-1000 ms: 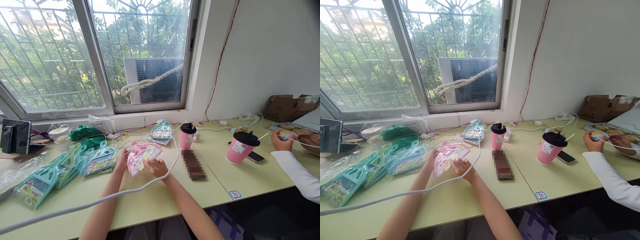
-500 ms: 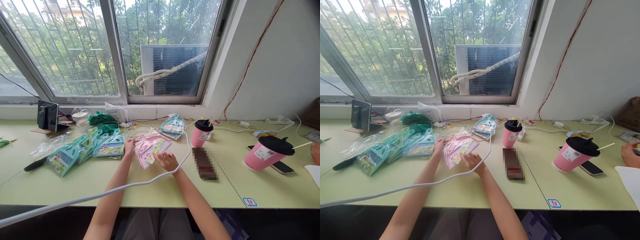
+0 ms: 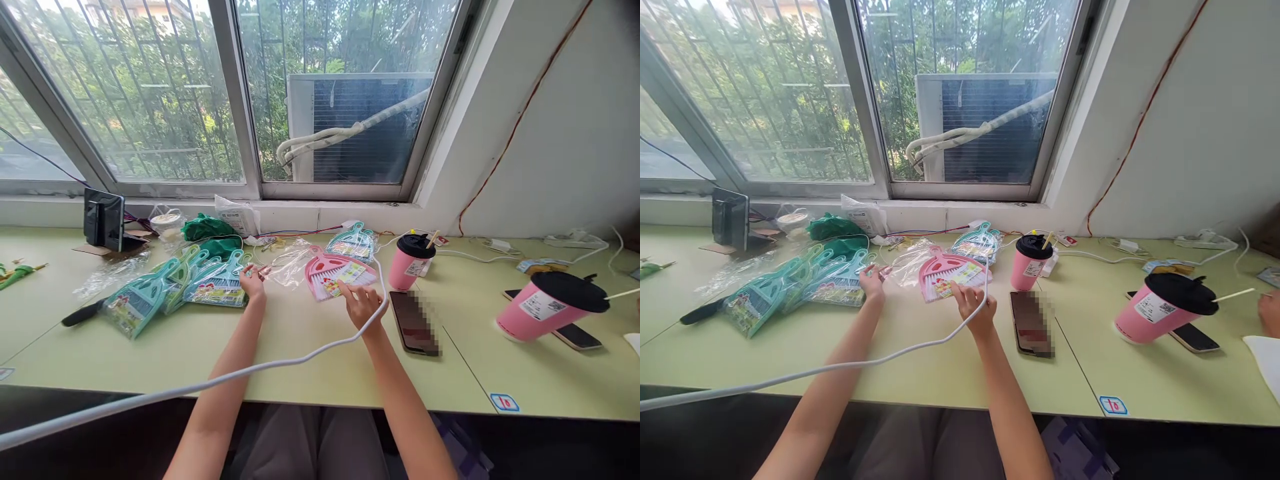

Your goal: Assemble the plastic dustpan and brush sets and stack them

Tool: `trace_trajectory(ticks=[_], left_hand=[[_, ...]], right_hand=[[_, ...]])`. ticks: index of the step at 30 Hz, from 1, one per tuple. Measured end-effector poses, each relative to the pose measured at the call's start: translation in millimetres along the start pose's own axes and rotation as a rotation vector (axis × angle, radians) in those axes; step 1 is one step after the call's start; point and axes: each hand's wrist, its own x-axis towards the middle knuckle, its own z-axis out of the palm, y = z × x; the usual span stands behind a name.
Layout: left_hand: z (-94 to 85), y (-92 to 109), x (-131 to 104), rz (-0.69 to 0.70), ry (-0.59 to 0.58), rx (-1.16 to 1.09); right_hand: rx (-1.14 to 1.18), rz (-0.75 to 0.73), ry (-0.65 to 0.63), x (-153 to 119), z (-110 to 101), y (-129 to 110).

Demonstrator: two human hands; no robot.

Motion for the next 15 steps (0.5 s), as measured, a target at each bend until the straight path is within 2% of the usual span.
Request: trace_trajectory(ticks=[2, 4, 8, 10, 15], left_hand=[[-0.4, 5, -2, 0.012, -0.031, -0.022], [-0.6, 11, -3, -0.041, -0.127, -0.017], [0.3, 17, -9, -0.273, -0.461, 0.167], [1.2, 15, -12, -0.294, -0.57, 0.274], [5.8, 3, -17, -0.191, -0.537, 0.347]], right_hand=[[-0.062, 0.027, 0.101, 1, -1, 4], [-0.069, 0.029, 0.153, 1, -1, 7], [-0.038, -0.018, 0.146, 0, -1, 4], [-0.055, -0.054, 0.125, 0, -1, 0], [-0.056, -0.084, 0.157, 1, -2, -7]])
